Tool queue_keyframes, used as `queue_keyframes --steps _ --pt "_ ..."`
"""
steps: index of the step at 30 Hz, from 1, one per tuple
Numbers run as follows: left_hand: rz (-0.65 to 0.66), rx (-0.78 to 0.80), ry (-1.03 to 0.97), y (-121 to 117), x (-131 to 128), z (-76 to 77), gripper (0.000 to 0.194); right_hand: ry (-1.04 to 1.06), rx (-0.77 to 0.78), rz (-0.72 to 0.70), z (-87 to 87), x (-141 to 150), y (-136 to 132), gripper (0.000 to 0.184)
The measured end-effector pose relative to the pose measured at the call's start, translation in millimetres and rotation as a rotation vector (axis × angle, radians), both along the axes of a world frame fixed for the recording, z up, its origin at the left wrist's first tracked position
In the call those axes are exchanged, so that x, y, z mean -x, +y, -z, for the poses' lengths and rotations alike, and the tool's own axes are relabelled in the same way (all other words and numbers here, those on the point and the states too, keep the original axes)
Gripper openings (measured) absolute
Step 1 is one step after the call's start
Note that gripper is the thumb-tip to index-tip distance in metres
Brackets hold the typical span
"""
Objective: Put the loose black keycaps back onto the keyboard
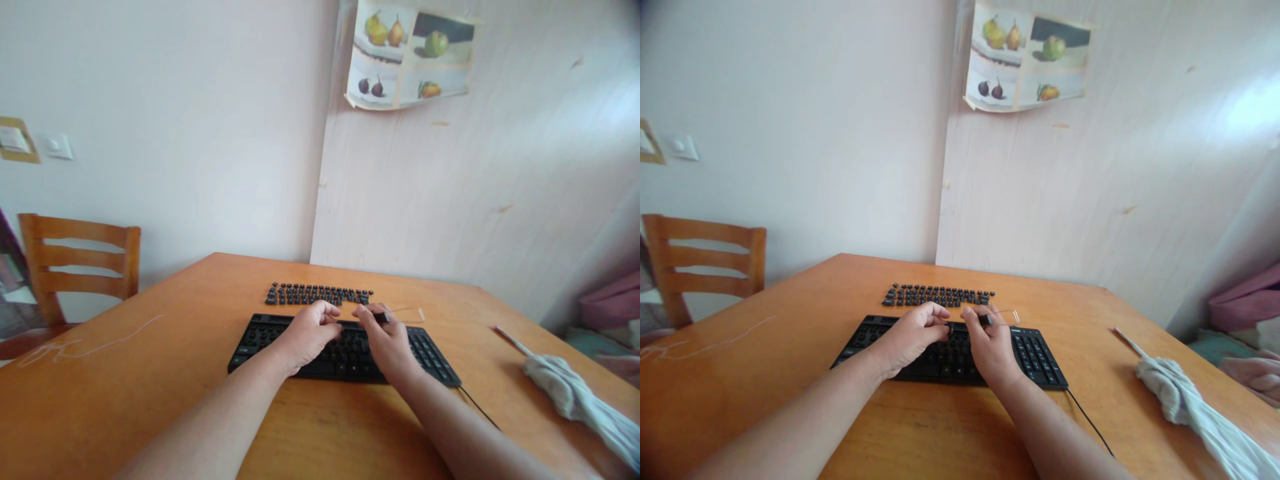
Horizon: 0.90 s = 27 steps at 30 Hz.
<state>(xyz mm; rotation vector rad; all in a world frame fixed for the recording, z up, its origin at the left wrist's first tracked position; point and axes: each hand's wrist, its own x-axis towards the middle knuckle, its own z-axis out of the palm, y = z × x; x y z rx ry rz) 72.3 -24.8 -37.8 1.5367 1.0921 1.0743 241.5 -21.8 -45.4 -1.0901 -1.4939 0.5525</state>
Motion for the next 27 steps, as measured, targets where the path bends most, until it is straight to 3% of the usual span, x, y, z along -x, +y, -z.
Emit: queue_keyframes --steps 3,7,12,21,27 --pt "0.002 0.062 -0.094 0 1 -2.7 0.030 -0.176 -0.153 0.046 0.0 -6 3 0.036" --pt "0.010 0.138 -0.181 -1 1 -7.3 0.032 -0.326 -0.145 -0.063 1.1 -7 2 0.028" --pt "0.030 0.182 -0.242 0 3 -10.9 0.033 -0.468 -0.123 -0.198 0.4 -2 -3 0.032" --pt "0.052 0.212 -0.307 1 4 -10.6 0.036 -0.478 -0.067 -0.136 -6.7 6 -9 0.026" --pt "-0.083 0.167 -0.338 2 8 -14.3 0.030 -0.558 0.025 0.007 -22.0 -2 12 0.027"
